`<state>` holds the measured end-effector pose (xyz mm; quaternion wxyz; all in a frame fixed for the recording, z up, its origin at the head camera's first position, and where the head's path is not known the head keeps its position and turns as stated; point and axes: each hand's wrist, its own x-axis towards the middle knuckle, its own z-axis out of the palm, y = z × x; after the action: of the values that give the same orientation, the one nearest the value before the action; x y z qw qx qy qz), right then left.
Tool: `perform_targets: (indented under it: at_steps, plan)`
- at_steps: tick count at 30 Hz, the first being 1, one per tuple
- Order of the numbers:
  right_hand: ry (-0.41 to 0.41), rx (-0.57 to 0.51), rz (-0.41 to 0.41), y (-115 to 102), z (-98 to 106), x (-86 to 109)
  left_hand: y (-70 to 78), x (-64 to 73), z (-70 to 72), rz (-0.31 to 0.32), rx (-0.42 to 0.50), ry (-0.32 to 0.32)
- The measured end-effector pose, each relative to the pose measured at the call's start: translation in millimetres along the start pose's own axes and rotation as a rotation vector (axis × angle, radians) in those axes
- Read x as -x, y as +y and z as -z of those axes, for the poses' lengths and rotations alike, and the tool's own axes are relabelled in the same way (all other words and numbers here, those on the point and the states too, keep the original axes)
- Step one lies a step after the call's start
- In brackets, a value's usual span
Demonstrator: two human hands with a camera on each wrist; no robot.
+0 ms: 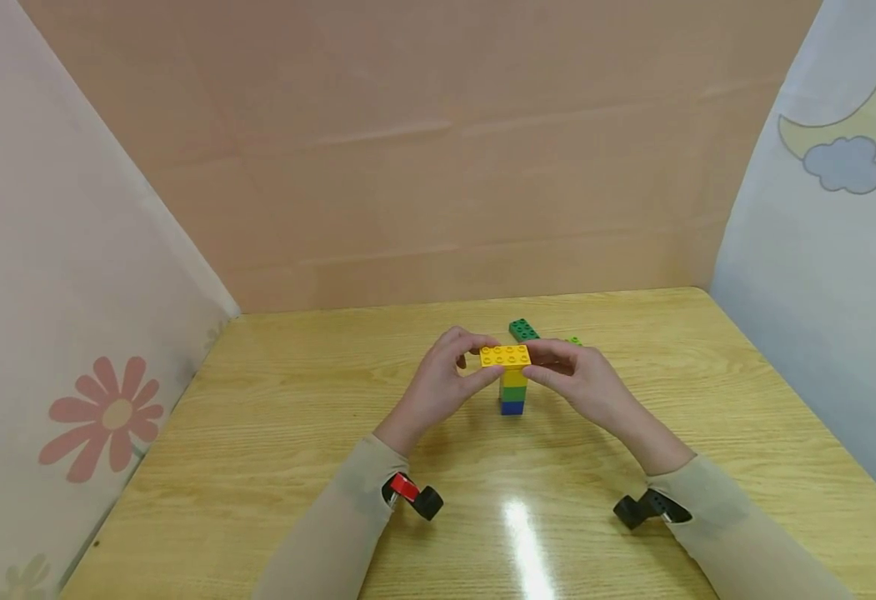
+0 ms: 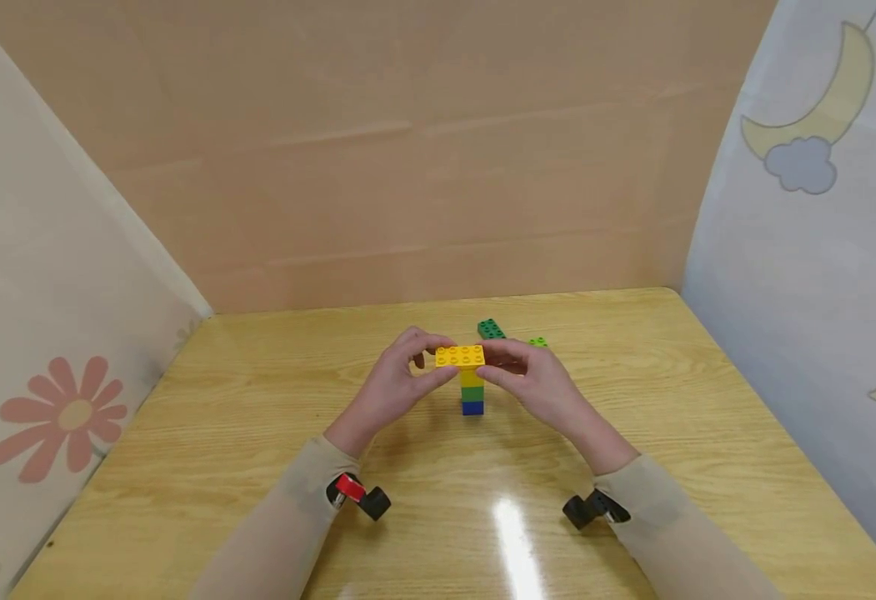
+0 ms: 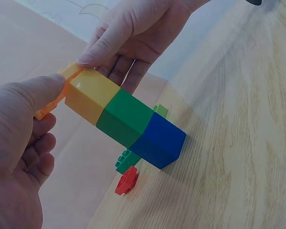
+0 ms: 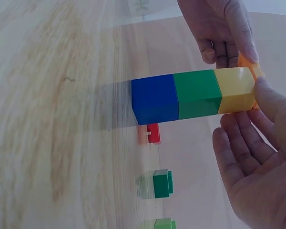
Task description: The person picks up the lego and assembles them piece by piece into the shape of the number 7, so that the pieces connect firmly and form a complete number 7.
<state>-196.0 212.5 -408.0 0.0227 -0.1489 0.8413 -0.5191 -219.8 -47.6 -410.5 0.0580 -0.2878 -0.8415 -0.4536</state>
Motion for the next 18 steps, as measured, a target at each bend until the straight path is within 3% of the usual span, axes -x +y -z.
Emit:
perform_targets:
  at_steps: [18]
  plan:
    - [-0.002, 0.05, 0.028, 1.3, 1.8, -1.1, 2.2, -0.2, 2.3, 0.007, -0.011, -0.013]
